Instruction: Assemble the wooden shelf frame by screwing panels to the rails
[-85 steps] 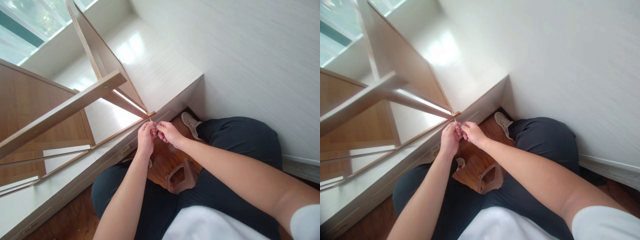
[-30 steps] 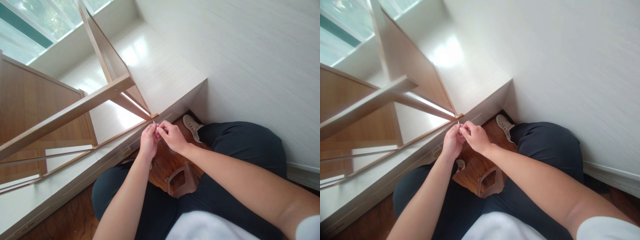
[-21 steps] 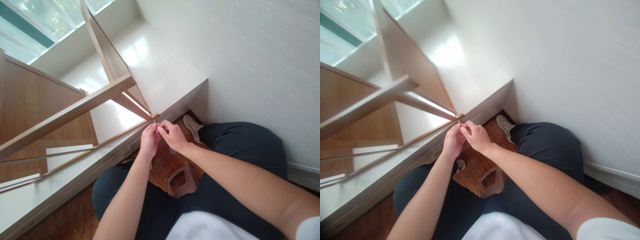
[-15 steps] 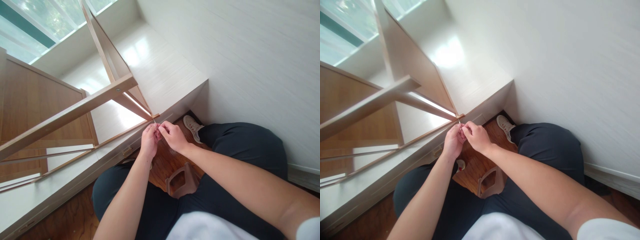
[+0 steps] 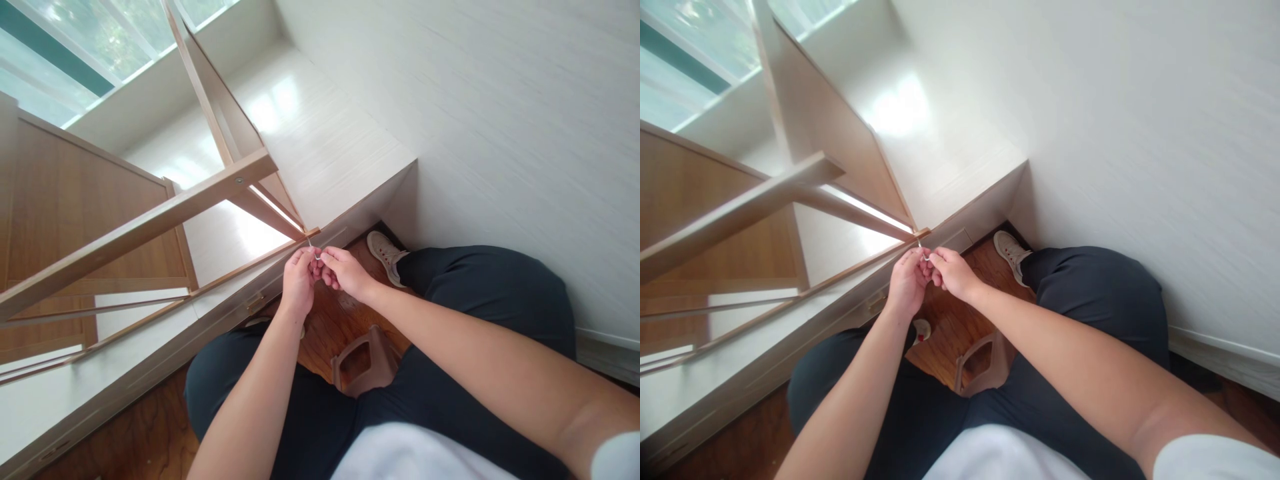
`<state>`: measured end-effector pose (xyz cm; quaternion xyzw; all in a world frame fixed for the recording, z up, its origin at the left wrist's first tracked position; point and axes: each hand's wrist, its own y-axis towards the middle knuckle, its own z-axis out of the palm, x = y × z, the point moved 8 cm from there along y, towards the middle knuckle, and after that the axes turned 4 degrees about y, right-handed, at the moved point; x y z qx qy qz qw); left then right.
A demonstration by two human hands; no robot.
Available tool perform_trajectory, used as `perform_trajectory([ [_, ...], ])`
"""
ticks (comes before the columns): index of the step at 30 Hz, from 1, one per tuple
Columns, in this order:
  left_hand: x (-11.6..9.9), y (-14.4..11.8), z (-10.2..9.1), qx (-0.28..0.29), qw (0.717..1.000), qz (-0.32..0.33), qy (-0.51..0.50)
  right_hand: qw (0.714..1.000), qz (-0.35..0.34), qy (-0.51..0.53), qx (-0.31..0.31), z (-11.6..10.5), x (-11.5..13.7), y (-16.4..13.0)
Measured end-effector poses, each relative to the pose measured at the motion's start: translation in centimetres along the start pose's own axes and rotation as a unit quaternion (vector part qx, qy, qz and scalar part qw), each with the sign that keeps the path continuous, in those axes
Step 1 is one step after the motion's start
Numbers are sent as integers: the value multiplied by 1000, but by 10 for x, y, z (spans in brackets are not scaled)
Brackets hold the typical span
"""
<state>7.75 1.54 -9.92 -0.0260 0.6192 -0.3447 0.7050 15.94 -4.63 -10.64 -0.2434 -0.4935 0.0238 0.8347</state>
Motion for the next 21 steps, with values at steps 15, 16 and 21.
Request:
perform_trajectory([
  [15, 3, -1, 1, 24, 999, 11, 29, 996, 83, 31, 30, 0, -12, 0],
  [16, 3, 0, 1, 26, 999, 12, 30, 995, 86, 35, 30, 0, -13, 0],
  [21, 3, -1, 3, 37, 999, 18, 35, 994, 98, 41, 36, -1, -18, 2],
])
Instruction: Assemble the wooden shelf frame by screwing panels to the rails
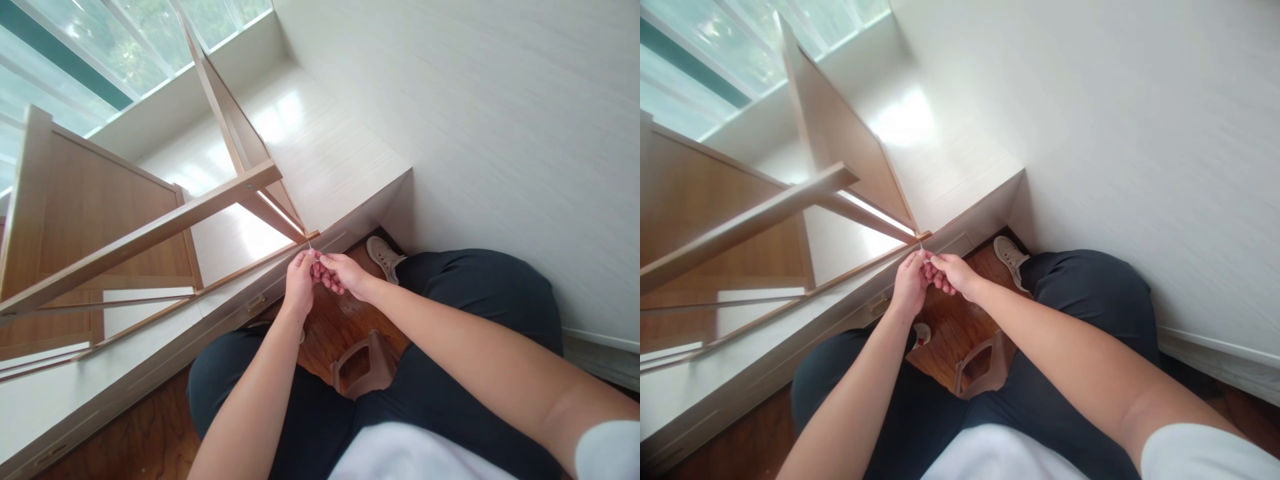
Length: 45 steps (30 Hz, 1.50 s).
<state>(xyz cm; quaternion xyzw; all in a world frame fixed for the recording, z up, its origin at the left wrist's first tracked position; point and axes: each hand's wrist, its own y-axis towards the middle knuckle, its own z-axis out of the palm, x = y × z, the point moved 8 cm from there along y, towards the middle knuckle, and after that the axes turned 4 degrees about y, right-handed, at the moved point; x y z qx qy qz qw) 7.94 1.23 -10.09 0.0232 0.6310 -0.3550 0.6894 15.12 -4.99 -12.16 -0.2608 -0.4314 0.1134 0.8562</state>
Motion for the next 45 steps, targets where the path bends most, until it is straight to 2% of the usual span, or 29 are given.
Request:
perform_trajectory([
  [4, 1, -2, -2, 4, 1000, 6, 4, 1000, 5, -3, 6, 1, -1, -1],
  [7, 0, -7, -5, 1, 1000, 15, 14, 1000, -2, -6, -19, -2, -3, -4],
  [12, -5, -24, -16, -36, 997, 34, 59, 998, -26, -18, -62, -8, -10, -9],
  [16, -6, -39, -27, -58, 996, 40, 57, 995, -61, -13, -82, -10, -12, -11],
  [22, -3, -59, -43, -97, 993, 42, 57, 993, -72, -30, -88, -11, -20, -16],
  [26, -3, -69, -50, -113, 991, 41, 56, 988, -97, -46, -114, -22, -22, -25],
  [32, 6, -77, -62, -128, 989, 26, 63, 978, -130, -67, -151, -42, -16, -36],
  [39, 21, -87, -80, -148, 987, -9, 59, 970, -151, -107, -156, -44, -10, -50],
  [45, 25, -98, -96, -169, 985, -30, 31, 946, -198, -178, -185, -50, -5, -54],
])
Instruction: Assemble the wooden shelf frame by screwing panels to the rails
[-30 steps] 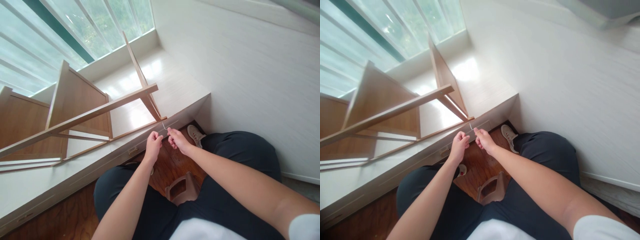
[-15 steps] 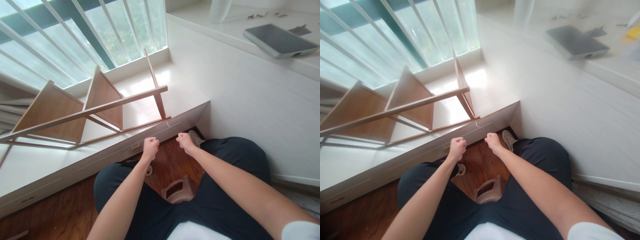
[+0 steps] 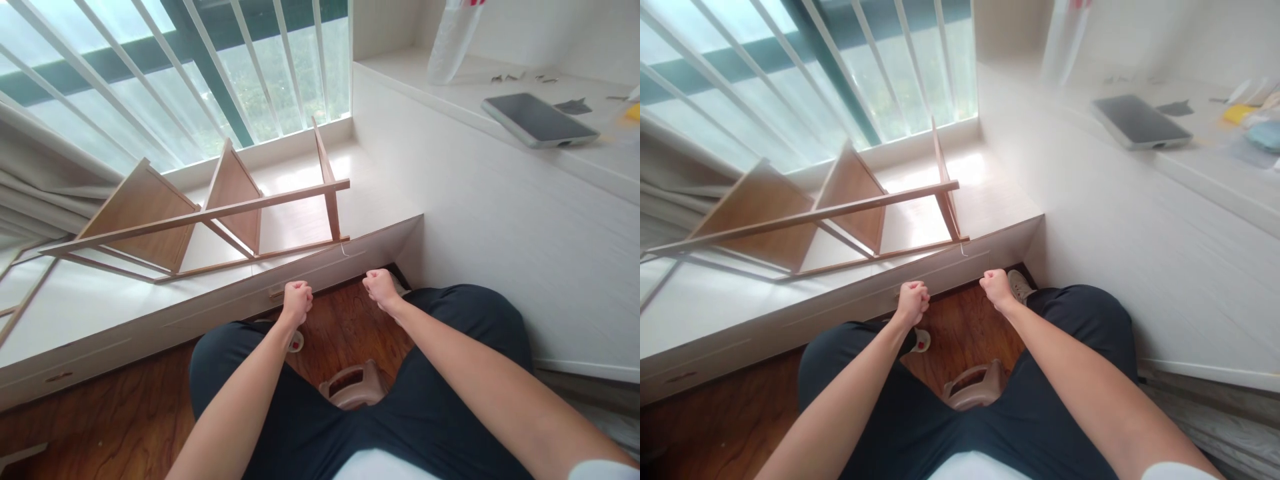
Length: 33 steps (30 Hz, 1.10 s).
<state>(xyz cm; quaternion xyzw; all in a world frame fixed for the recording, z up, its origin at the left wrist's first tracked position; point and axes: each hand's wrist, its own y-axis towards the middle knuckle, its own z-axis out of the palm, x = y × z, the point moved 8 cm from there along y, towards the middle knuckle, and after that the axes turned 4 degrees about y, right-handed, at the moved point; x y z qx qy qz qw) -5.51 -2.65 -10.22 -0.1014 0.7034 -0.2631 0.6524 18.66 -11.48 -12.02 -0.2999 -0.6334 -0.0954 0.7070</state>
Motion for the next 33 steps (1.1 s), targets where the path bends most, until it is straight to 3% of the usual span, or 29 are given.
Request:
perform_trajectory([
  [9, 6, -9, -26, -42, 999, 1, -23, 990, -90, -105, 4, -8, 24, 2],
  [15, -24, -21, -58, -70, 995, 50, -58, 983, -123, -136, 9, -26, 51, 5],
  [22, -62, -32, -77, -75, 987, 113, -85, 980, -137, -143, -9, -39, 61, 5],
  [33, -86, -59, -144, -140, 974, 161, -77, 966, -151, -211, 18, -38, 86, -9],
])
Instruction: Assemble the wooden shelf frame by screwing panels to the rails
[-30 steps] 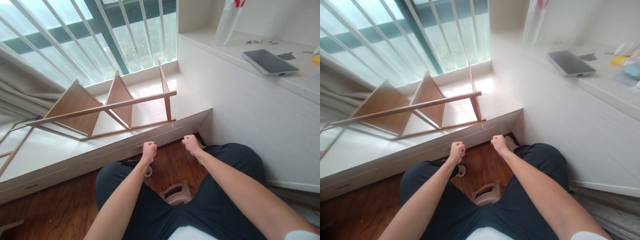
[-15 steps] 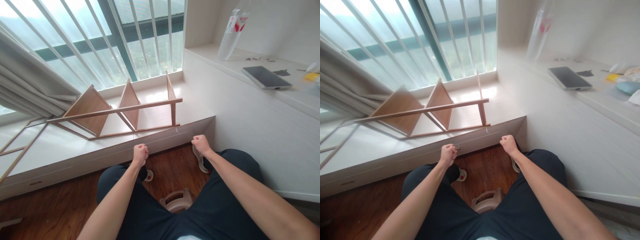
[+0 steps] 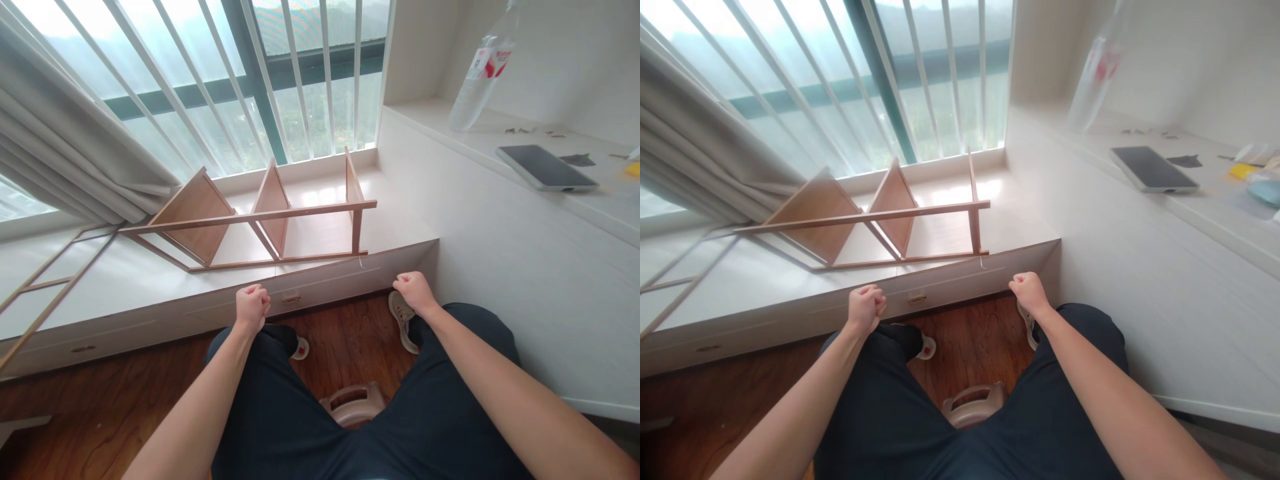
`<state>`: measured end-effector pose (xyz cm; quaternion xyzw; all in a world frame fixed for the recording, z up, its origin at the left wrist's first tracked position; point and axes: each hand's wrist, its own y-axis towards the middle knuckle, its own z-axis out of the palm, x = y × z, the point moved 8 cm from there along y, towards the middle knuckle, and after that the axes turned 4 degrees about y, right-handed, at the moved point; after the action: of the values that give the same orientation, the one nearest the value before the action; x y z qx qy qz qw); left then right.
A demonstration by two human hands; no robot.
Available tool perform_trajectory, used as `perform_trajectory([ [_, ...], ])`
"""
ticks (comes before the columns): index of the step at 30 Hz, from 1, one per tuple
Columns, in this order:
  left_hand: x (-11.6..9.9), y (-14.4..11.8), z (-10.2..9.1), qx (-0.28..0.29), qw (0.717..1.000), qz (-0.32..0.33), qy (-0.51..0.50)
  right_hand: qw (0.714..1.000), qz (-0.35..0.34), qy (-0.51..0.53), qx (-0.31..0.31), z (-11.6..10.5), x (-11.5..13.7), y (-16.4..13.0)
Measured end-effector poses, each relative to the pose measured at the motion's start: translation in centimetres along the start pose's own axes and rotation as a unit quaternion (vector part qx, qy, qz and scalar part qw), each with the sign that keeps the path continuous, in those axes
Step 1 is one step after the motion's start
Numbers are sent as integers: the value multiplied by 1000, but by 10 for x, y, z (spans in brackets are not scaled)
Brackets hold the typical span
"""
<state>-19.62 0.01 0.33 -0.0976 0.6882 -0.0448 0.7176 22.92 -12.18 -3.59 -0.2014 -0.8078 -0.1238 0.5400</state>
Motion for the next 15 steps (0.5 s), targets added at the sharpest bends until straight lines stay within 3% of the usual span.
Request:
perform_trajectory([
  [3, 2, -11, 0, 12, 1000, -2, 15, 999, 7, -22, 24, 10, 1, 2],
  [6, 15, -20, 16, 55, 997, -34, 45, 997, 18, -39, 67, 25, -1, 7],
  [11, 38, -16, 65, 150, 976, -101, 119, 992, 53, -40, 111, 39, -7, 29],
  [15, 53, 1, 119, 208, 956, -117, 173, 985, 99, -2, 138, 49, -17, 47],
])
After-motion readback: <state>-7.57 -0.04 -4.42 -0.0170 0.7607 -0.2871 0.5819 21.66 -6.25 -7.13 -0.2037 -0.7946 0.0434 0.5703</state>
